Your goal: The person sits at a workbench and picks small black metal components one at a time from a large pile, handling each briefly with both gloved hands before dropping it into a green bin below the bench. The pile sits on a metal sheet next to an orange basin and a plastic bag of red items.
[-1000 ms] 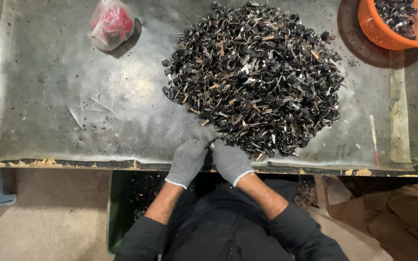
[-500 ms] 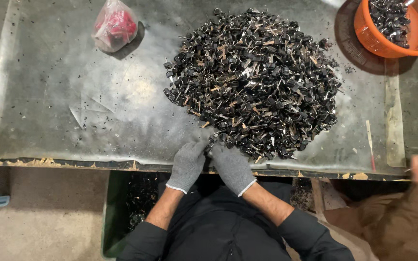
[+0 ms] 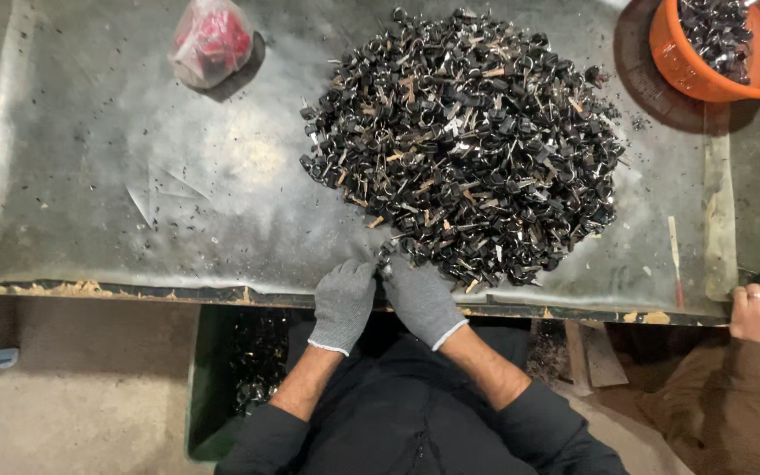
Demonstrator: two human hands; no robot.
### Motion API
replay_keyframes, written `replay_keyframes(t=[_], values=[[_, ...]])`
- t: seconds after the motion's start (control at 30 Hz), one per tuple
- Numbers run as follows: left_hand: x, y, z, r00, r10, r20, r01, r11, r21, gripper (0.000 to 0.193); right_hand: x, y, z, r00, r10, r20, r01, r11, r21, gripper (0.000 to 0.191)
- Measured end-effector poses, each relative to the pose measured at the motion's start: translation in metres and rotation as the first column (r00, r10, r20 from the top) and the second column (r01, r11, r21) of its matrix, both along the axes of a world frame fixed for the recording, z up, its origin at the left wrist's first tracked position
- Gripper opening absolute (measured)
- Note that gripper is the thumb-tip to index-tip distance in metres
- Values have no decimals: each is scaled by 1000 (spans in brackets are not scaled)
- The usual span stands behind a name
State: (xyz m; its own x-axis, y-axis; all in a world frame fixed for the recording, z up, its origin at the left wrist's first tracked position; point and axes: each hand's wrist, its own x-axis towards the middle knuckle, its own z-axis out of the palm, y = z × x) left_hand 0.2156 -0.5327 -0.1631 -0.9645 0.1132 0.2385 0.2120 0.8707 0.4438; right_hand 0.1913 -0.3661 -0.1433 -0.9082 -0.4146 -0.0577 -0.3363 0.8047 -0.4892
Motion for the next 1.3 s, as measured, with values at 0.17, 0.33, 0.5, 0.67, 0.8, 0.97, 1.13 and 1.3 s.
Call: replay_keyframes(t=[0.17,0.33,0.5,0.67,0.8,0.97,1.13,1.3], values=[[2,-2,-2,995,72,70,-81,986,145,12,9,7,9,983,-21,183,2,995,101,43],[3,-2,-9,997,7,78,-22,980,196,7,6,-3,17,1000,8,17,-12,963,270,64],[4,5,-9,996,30,90,-44,986,158,7,-17,1,11,924,116,365,-143,988,48,45],[-3,-2,20,914,58,401,-38,998,-56,22,-6,1,18,987,14,161,-16,1000,16,81],[-17,-22,42,775,-127,620,135,990,35,34,1,-5,30,989,-4,145,14,998,-69,88],[-34,-16,43,937,-106,333,73,991,110,24,-1,-8,38,969,36,243,-6,992,-123,88],[-41,2,32,967,-186,174,144,963,226,25,-3,1,30,948,77,309,-184,924,334,37],[-36,-3,15,945,-10,328,-40,989,144,36,-3,23,17,982,153,108,-166,979,120,27]])
